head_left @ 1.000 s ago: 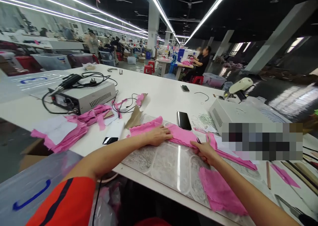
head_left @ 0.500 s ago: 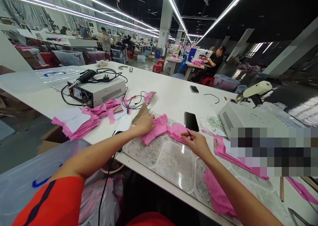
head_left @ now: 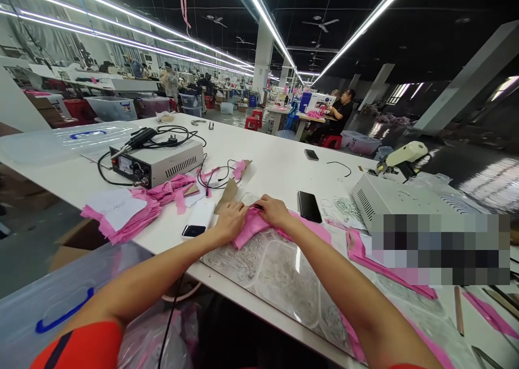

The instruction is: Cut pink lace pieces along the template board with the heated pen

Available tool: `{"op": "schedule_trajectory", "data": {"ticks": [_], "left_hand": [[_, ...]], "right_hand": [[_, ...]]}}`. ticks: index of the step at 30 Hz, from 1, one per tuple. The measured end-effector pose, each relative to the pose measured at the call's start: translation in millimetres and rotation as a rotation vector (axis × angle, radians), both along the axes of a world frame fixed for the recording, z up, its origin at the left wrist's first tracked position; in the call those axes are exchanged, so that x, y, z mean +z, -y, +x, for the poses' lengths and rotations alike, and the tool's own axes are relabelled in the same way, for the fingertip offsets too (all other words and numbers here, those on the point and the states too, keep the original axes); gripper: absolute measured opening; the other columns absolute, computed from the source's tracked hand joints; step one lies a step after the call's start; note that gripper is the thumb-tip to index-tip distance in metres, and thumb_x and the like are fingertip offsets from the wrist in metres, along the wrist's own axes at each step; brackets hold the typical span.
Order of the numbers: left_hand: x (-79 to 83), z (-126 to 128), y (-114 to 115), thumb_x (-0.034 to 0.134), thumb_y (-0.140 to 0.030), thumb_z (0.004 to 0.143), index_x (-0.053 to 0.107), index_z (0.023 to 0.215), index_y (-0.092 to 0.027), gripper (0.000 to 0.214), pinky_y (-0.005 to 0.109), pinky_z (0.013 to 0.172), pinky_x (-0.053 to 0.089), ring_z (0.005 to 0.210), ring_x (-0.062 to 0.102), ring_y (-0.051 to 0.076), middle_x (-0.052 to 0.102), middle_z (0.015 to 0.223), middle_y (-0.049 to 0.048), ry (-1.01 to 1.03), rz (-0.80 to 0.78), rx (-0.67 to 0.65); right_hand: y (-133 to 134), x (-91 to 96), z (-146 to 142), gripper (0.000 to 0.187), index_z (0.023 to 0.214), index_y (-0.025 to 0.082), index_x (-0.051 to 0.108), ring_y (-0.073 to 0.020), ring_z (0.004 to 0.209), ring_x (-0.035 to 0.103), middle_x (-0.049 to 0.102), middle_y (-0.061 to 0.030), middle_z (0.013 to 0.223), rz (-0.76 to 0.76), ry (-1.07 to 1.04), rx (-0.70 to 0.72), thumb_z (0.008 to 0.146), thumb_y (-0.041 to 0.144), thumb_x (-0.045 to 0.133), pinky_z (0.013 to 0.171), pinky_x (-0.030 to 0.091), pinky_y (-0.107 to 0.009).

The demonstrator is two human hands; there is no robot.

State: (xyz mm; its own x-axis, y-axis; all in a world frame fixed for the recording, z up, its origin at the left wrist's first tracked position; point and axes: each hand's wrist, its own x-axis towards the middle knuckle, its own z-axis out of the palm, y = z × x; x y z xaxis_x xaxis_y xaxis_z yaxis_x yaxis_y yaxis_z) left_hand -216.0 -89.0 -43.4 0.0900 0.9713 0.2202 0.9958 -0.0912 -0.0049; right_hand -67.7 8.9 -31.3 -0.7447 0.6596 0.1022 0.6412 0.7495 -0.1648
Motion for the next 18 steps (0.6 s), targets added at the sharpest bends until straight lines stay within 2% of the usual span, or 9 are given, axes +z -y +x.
{"op": "schedule_trajectory", "data": {"ticks": [6, 10, 13, 16, 18], "left_hand": [[1.1, -6, -2, 0.059, -0.024, 0.083, 0.061, 0.110, -0.016, 0.028, 0.042, 0.089, 0.042, 0.107, 0.054, 0.027, 0.058, 0.113, 0.0128, 0.079, 0.003, 0.003], [0.3, -13, -5, 0.064, -0.030, 0.079, 0.064, 0.108, -0.020, 0.031, 0.042, 0.092, 0.042, 0.112, 0.052, 0.027, 0.057, 0.116, 0.0105, 0.162, -0.016, -0.023], [0.4, -19, -9, 0.064, -0.029, 0.078, 0.067, 0.100, -0.022, 0.023, 0.042, 0.093, 0.043, 0.114, 0.053, 0.027, 0.058, 0.116, 0.0089, 0.223, -0.031, -0.050], [6.1, -24, -9, 0.063, -0.028, 0.079, 0.068, 0.090, -0.019, 0.014, 0.042, 0.098, 0.041, 0.116, 0.052, 0.027, 0.058, 0.120, 0.0096, 0.270, -0.008, -0.090], [14.2, -25, -7, 0.064, -0.028, 0.079, 0.067, 0.084, -0.017, 0.012, 0.040, 0.102, 0.039, 0.118, 0.051, 0.026, 0.056, 0.124, 0.0097, 0.294, 0.024, -0.129]], "right_hand": [[-1, 5.8, 6, 0.031, 0.105, 0.023, 0.063, -0.0175, 0.091, 0.059, 0.059, -0.0048, 0.116, 0.000, -0.006, 0.009, 0.078, 0.017, 0.051, 0.072, 0.040, -0.027], [2, 14.7, 15, 0.030, 0.102, 0.021, 0.062, -0.0171, 0.085, 0.058, 0.065, -0.0043, 0.098, -0.052, -0.059, 0.023, 0.074, 0.014, 0.051, 0.069, 0.037, -0.026], [3, 22.0, 22, 0.026, 0.095, 0.020, 0.063, -0.0161, 0.080, 0.055, 0.065, -0.0039, 0.090, -0.102, -0.106, 0.032, 0.072, 0.015, 0.052, 0.068, 0.037, -0.026], [7, 31.6, 30, 0.015, 0.079, 0.017, 0.064, -0.0143, 0.075, 0.053, 0.063, -0.0047, 0.088, -0.144, -0.176, 0.024, 0.071, 0.016, 0.052, 0.068, 0.037, -0.025], [13, 40.0, 39, 0.014, 0.078, 0.017, 0.064, -0.0123, 0.072, 0.052, 0.063, -0.0033, 0.088, -0.179, -0.235, 0.012, 0.071, 0.018, 0.051, 0.067, 0.037, -0.024]]}}
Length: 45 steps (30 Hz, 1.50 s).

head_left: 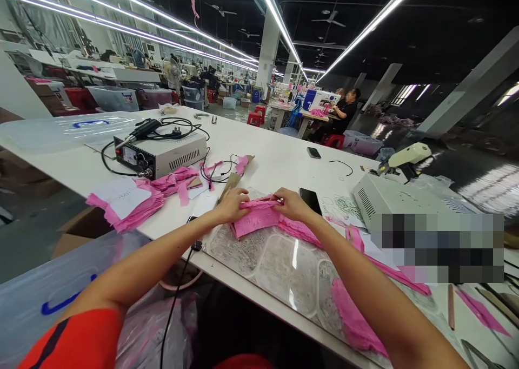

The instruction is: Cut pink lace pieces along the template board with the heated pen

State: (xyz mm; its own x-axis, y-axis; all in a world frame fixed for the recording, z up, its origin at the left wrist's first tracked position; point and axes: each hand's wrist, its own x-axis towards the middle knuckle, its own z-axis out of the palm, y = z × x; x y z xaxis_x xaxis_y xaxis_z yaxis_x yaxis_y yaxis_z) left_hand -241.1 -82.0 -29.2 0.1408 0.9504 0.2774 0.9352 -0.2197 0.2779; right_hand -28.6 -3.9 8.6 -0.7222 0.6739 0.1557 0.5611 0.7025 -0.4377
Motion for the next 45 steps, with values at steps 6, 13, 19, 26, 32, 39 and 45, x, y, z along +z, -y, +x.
{"op": "schedule_trajectory", "data": {"ticks": [6, 13, 19, 26, 32, 39, 45], "left_hand": [[28.2, 19, 11, 0.058, -0.017, 0.079, 0.064, 0.084, -0.017, 0.008, 0.027, 0.084, 0.047, 0.094, 0.060, 0.017, 0.065, 0.096, 0.0039, 0.049, 0.068, -0.129], [1.7, 75, 37, 0.053, -0.016, 0.081, 0.064, 0.087, -0.016, 0.012, 0.031, 0.080, 0.044, 0.085, 0.057, 0.020, 0.062, 0.087, 0.0070, -0.121, 0.067, -0.487], [-4.0, 85, 53, 0.060, -0.020, 0.082, 0.066, 0.096, -0.020, 0.015, 0.026, 0.080, 0.043, 0.086, 0.059, 0.017, 0.063, 0.091, 0.0049, -0.077, -0.267, -0.862], [22.2, 98, 35, 0.054, -0.013, 0.084, 0.069, 0.084, -0.017, 0.016, 0.021, 0.071, 0.043, 0.075, 0.061, 0.012, 0.067, 0.083, 0.0027, 0.157, -0.407, -0.801], [6.5, 143, 33, 0.058, -0.020, 0.082, 0.069, 0.090, -0.018, 0.014, 0.024, 0.070, 0.045, 0.078, 0.062, 0.016, 0.066, 0.089, 0.0042, -0.017, -0.351, -0.764], [-11.0, 171, 31, 0.062, -0.029, 0.081, 0.063, 0.100, -0.015, 0.024, 0.031, 0.070, 0.048, 0.086, 0.063, 0.024, 0.063, 0.096, 0.0093, -0.176, -0.339, -0.569], [-12.4, 174, 23, 0.055, -0.020, 0.083, 0.069, 0.086, -0.015, 0.015, 0.029, 0.068, 0.046, 0.081, 0.063, 0.022, 0.067, 0.088, 0.0075, -0.143, -0.368, -0.554]], "right_hand": [[20, 18.7, 46, 0.016, 0.078, 0.017, 0.064, -0.0090, 0.055, 0.043, 0.056, 0.0037, 0.063, -0.117, -0.087, -0.069, 0.072, 0.025, 0.051, 0.056, 0.034, -0.023], [55, -21.5, 114, 0.019, 0.077, 0.017, 0.063, -0.0119, 0.071, 0.053, 0.063, -0.0015, 0.081, -0.081, -0.070, -0.209, 0.067, 0.008, 0.049, 0.065, 0.039, -0.023], [103, -58.2, 156, 0.020, 0.087, 0.020, 0.066, -0.0154, 0.082, 0.056, 0.063, -0.0054, 0.100, -0.077, 0.016, -0.291, 0.077, 0.012, 0.051, 0.071, 0.040, -0.027], [111, -64.0, 166, 0.023, 0.098, 0.021, 0.065, -0.0165, 0.083, 0.059, 0.064, -0.0053, 0.101, -0.038, 0.025, -0.415, 0.081, 0.020, 0.051, 0.071, 0.042, -0.028], [118, -58.2, 150, 0.018, 0.088, 0.019, 0.066, -0.0156, 0.073, 0.056, 0.064, -0.0038, 0.081, -0.171, -0.084, -0.550, 0.078, 0.027, 0.053, 0.068, 0.040, -0.028], [150, -54.3, 144, 0.044, 0.074, 0.020, 0.055, -0.0076, 0.040, 0.031, 0.038, 0.0065, 0.047, -0.883, -0.561, -0.686, 0.079, 0.061, 0.041, 0.041, 0.025, -0.022], [170, -56.7, 133, 0.034, 0.088, 0.017, 0.057, -0.0028, 0.040, 0.027, 0.048, 0.0048, 0.065, -1.199, -0.835, -0.742, 0.075, 0.048, 0.056, 0.033, 0.017, -0.018]]}}
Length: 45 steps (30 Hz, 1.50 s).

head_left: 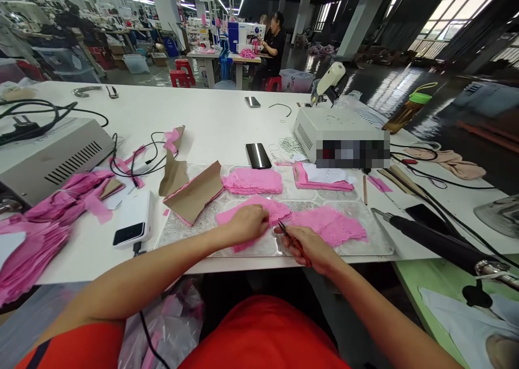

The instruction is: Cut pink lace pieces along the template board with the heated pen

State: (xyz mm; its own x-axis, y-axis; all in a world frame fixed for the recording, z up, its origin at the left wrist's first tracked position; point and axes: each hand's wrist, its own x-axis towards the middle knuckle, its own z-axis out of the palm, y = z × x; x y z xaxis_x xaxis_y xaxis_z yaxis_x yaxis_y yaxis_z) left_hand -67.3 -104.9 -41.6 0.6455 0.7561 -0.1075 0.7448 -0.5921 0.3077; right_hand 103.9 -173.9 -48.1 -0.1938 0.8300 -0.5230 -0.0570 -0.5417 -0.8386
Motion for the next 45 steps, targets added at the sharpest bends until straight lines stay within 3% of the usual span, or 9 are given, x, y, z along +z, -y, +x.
{"op": "schedule_trajectory", "data": {"ticks": [4, 10, 16, 21, 26, 32, 37, 41, 45], "left_hand": [[0.5, -1, -5, 0.054, -0.013, 0.078, 0.071, 0.083, -0.017, 0.018, 0.027, 0.069, 0.045, 0.079, 0.062, 0.020, 0.070, 0.083, 0.0046, 0.031, -0.038, -0.005], [0.2, 2, -5, 0.050, -0.012, 0.076, 0.070, 0.076, -0.014, 0.020, 0.029, 0.065, 0.043, 0.075, 0.061, 0.021, 0.070, 0.080, 0.0080, 0.050, -0.065, 0.073], [1.3, 1, -8, 0.047, -0.012, 0.077, 0.068, 0.077, -0.014, 0.022, 0.025, 0.061, 0.041, 0.068, 0.059, 0.017, 0.069, 0.077, 0.0051, 0.107, -0.145, 0.166], [-0.9, -2, -9, 0.052, -0.013, 0.076, 0.068, 0.079, -0.015, 0.017, 0.024, 0.065, 0.042, 0.075, 0.060, 0.017, 0.070, 0.081, 0.0037, 0.185, -0.214, 0.238], [-4.3, -6, -8, 0.056, -0.019, 0.079, 0.067, 0.081, -0.016, 0.012, 0.023, 0.065, 0.043, 0.077, 0.061, 0.016, 0.069, 0.082, 0.0020, 0.276, -0.262, 0.297], [-3.7, -12, -1, 0.068, -0.027, 0.070, 0.063, 0.088, -0.016, 0.022, 0.022, 0.059, 0.039, 0.073, 0.058, 0.015, 0.064, 0.079, 0.0000, 0.339, -0.261, 0.251], [-9.5, -14, -7, 0.064, -0.021, 0.068, 0.062, 0.085, -0.015, 0.018, 0.023, 0.058, 0.035, 0.069, 0.053, 0.015, 0.060, 0.076, 0.0003, 0.378, -0.241, 0.233], [-9.6, -16, -15, 0.057, -0.016, 0.070, 0.061, 0.068, -0.014, 0.005, 0.023, 0.055, 0.029, 0.061, 0.046, 0.012, 0.053, 0.062, -0.0024, 0.392, -0.265, 0.210], [-5.0, -18, -18, 0.052, -0.016, 0.073, 0.053, 0.052, -0.014, 0.021, 0.023, 0.052, 0.023, 0.053, 0.034, 0.009, 0.037, 0.049, -0.0049, 0.396, -0.296, 0.171]], "right_hand": [[1, -3.9, -7, 0.029, 0.083, 0.016, 0.057, -0.0014, 0.038, 0.024, 0.045, 0.0061, 0.060, -0.064, -0.063, -0.081, 0.074, 0.044, 0.058, 0.031, 0.016, -0.016], [-14, -8.6, -14, 0.019, 0.075, 0.016, 0.056, -0.0004, 0.031, 0.023, 0.048, 0.0068, 0.051, -0.022, 0.105, -0.035, 0.067, 0.029, 0.067, 0.029, 0.014, -0.017], [-33, -11.6, -24, 0.033, 0.058, 0.019, 0.045, -0.0015, 0.031, 0.024, 0.045, 0.0069, 0.044, 0.025, 0.141, -0.075, 0.063, 0.034, 0.074, 0.028, 0.014, -0.019], [-35, -16.7, -31, 0.039, 0.056, 0.022, 0.037, -0.0026, 0.031, 0.021, 0.031, 0.0106, 0.039, 0.063, 0.215, -0.055, 0.063, 0.039, 0.071, 0.031, 0.013, -0.021], [-42, -24.1, -26, 0.038, 0.056, 0.022, 0.037, -0.0034, 0.037, 0.021, 0.030, 0.0101, 0.043, 0.162, 0.303, 0.012, 0.059, 0.044, 0.068, 0.037, 0.012, -0.022], [-51, -21.9, -20, 0.033, 0.053, 0.021, 0.039, -0.0065, 0.049, 0.025, 0.032, 0.0066, 0.050, 0.407, 0.445, 0.180, 0.062, 0.045, 0.060, 0.046, 0.018, -0.023], [-58, -16.7, -20, 0.034, 0.052, 0.020, 0.038, -0.0078, 0.053, 0.027, 0.032, 0.0057, 0.053, 0.462, 0.484, 0.223, 0.063, 0.046, 0.058, 0.050, 0.021, -0.024], [-60, -17.9, -18, 0.035, 0.052, 0.020, 0.040, -0.0078, 0.054, 0.027, 0.031, 0.0058, 0.053, 0.460, 0.464, 0.224, 0.062, 0.047, 0.060, 0.051, 0.021, -0.024], [-59, -21.6, -18, 0.035, 0.054, 0.020, 0.038, -0.0078, 0.054, 0.027, 0.031, 0.0060, 0.054, 0.470, 0.441, 0.187, 0.063, 0.046, 0.059, 0.051, 0.021, -0.024]]}}
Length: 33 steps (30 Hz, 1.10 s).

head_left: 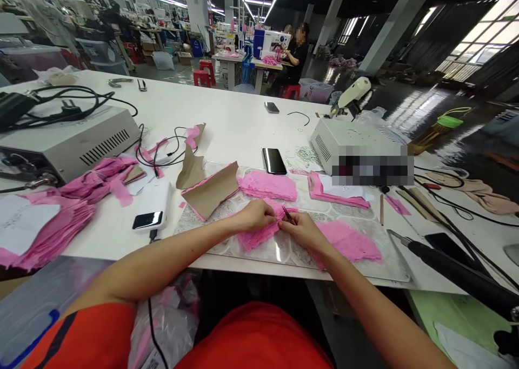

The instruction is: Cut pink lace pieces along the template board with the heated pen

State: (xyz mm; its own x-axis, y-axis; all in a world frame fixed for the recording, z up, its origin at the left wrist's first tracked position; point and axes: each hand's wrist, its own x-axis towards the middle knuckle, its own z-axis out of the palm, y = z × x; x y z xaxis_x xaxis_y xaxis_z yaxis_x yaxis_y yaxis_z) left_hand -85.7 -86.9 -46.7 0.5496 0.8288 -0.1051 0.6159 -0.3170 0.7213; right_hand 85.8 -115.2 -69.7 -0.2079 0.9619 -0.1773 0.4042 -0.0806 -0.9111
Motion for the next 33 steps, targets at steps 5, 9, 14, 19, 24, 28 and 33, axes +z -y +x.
{"op": "schedule_trajectory", "data": {"ticks": [5, 9, 14, 19, 24, 28, 33], "left_hand": [[-1.9, 3, 1, 0.049, -0.013, 0.071, 0.048, 0.048, -0.014, 0.024, 0.025, 0.053, 0.021, 0.051, 0.031, 0.009, 0.034, 0.046, -0.0051, -0.014, 0.045, 0.044], [-4.3, 3, 1, 0.048, -0.012, 0.072, 0.048, 0.050, -0.013, 0.022, 0.025, 0.054, 0.021, 0.053, 0.034, 0.009, 0.040, 0.048, -0.0043, -0.029, 0.076, 0.044], [-3.0, 2, -1, 0.048, -0.013, 0.073, 0.046, 0.050, -0.014, 0.023, 0.025, 0.053, 0.020, 0.052, 0.033, 0.009, 0.038, 0.049, -0.0042, -0.052, 0.114, 0.036], [-1.5, 2, -1, 0.048, -0.014, 0.074, 0.050, 0.052, -0.014, 0.023, 0.025, 0.057, 0.028, 0.060, 0.043, 0.012, 0.049, 0.059, 0.0001, -0.050, 0.162, 0.057], [-1.8, -1, -2, 0.048, -0.015, 0.077, 0.059, 0.060, -0.013, 0.020, 0.024, 0.059, 0.035, 0.064, 0.049, 0.013, 0.056, 0.068, 0.0011, -0.028, 0.133, 0.051], [-1.6, -4, -4, 0.050, -0.020, 0.078, 0.053, 0.054, -0.014, 0.024, 0.024, 0.058, 0.035, 0.060, 0.047, 0.012, 0.055, 0.065, 0.0003, -0.011, 0.104, 0.046], [-0.9, -6, -2, 0.051, -0.021, 0.076, 0.050, 0.053, -0.015, 0.023, 0.024, 0.062, 0.039, 0.071, 0.050, 0.013, 0.058, 0.081, 0.0033, 0.052, 0.113, 0.068]], "right_hand": [[3, -3.1, -7, 0.037, 0.054, 0.021, 0.033, -0.0078, 0.054, 0.025, 0.028, 0.0061, 0.054, 0.035, -0.041, -0.052, 0.065, 0.048, 0.057, 0.050, 0.021, -0.024], [5, -2.5, -9, 0.034, 0.054, 0.021, 0.035, -0.0083, 0.054, 0.028, 0.031, 0.0060, 0.054, 0.071, -0.054, -0.083, 0.066, 0.045, 0.057, 0.050, 0.024, -0.024], [5, -4.8, -10, 0.015, 0.055, 0.020, 0.042, -0.0096, 0.056, 0.033, 0.036, 0.0055, 0.054, 0.168, -0.022, -0.161, 0.063, 0.027, 0.054, 0.054, 0.026, -0.025], [4, -8.2, -14, 0.016, 0.060, 0.020, 0.047, -0.0102, 0.057, 0.036, 0.042, 0.0046, 0.057, 0.189, -0.028, -0.192, 0.069, 0.033, 0.053, 0.056, 0.030, -0.025], [2, -10.1, -17, 0.029, 0.057, 0.020, 0.045, -0.0102, 0.055, 0.037, 0.042, 0.0046, 0.055, 0.157, -0.036, -0.217, 0.066, 0.044, 0.060, 0.053, 0.029, -0.025], [1, -11.4, -18, 0.012, 0.060, 0.020, 0.050, -0.0100, 0.055, 0.040, 0.047, 0.0040, 0.056, 0.140, -0.054, -0.225, 0.064, 0.029, 0.055, 0.055, 0.032, -0.025], [0, -12.3, -18, 0.007, 0.064, 0.018, 0.056, -0.0102, 0.056, 0.043, 0.051, 0.0038, 0.058, 0.145, -0.084, -0.252, 0.061, 0.023, 0.052, 0.057, 0.033, -0.025]]}}
